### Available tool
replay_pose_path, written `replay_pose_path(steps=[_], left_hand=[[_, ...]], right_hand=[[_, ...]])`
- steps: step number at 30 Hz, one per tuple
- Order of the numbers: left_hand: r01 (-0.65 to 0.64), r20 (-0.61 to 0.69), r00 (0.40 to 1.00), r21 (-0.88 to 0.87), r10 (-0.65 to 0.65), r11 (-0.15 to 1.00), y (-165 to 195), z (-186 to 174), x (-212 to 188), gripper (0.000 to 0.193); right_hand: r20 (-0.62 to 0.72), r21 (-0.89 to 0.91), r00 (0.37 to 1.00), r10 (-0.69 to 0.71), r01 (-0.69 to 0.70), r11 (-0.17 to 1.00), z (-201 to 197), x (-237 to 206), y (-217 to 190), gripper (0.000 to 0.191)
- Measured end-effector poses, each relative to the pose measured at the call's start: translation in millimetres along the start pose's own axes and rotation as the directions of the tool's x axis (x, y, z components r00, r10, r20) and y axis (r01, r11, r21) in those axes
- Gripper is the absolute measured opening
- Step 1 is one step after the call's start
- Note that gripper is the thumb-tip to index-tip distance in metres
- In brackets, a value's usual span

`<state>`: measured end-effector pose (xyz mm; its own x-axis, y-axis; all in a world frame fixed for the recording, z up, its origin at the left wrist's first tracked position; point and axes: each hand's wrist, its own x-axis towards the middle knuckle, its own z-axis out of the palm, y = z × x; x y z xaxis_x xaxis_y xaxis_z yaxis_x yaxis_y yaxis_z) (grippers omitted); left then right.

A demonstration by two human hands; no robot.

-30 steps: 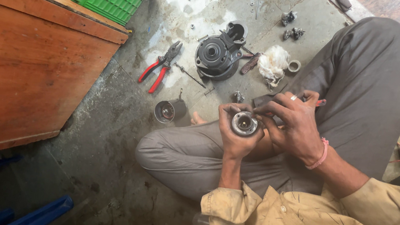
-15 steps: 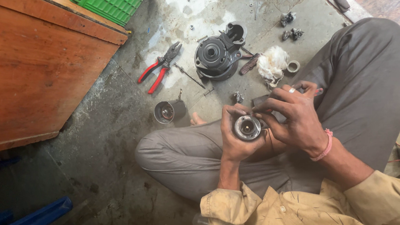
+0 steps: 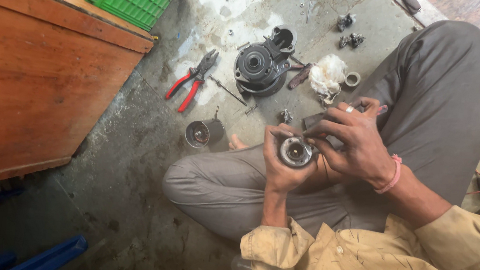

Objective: The person sits on the workshop floor and reworks a starter motor, pulling components off the unit, fitting the armature into the end housing, and using a small file to dress the brush terminals before pressing parts back together by hand.

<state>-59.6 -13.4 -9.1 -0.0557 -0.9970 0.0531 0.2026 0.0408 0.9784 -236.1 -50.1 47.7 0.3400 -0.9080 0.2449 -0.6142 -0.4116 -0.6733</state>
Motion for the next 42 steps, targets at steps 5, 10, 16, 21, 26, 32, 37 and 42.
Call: replay_pose_path(steps=[5,10,16,21,26,32,37,42], left_hand=[[0.03,-0.048,0.998,-0.083,-0.034,0.996,2.2,0.4,6.1,0.061],[0.118,-0.151,0.983,0.092,-0.103,0.989,-2.5,1.2,6.3,0.061],[0.189,-0.134,0.971,-0.069,-0.197,0.98,-10.3,-3.5,7.3,0.069],[0.191,-0.092,0.976,-0.082,-0.198,0.978,-6.6,-4.3,5.1,0.072],[0.277,-0.057,0.934,-0.51,-0.353,0.815,-5.9,-8.7,7.0,0.051],[0.267,-0.024,0.881,-0.8,-0.473,0.538,-11.3,-14.6,8.3,0.044],[0.191,-0.099,0.911,-0.758,-0.4,0.623,-13.3,-11.3,8.3,0.042],[0.154,-0.149,0.907,-0.751,-0.393,0.641,-14.0,-9.1,7.9,0.044]], right_hand=[[0.043,-0.012,0.999,0.012,-0.012,1.0,0.9,-7.4,1.8,0.017],[-0.052,0.157,0.973,0.225,-0.215,0.964,4.3,-8.6,5.0,0.016],[-0.068,0.143,0.94,0.335,-0.323,0.935,5.5,-6.6,-3.5,0.016],[-0.038,0.216,0.931,0.362,-0.346,0.913,4.4,0.5,-11.7,0.017],[-0.028,0.312,0.925,0.378,-0.351,0.883,1.2,1.4,-12.8,0.017],[-0.031,0.404,0.963,0.269,-0.234,0.884,22.0,6.5,-12.4,0.018],[-0.1,0.395,0.964,0.245,-0.187,0.899,46.7,14.2,-10.2,0.02],[-0.194,0.347,0.955,0.226,-0.149,0.926,56.2,8.4,-11.7,0.023]])
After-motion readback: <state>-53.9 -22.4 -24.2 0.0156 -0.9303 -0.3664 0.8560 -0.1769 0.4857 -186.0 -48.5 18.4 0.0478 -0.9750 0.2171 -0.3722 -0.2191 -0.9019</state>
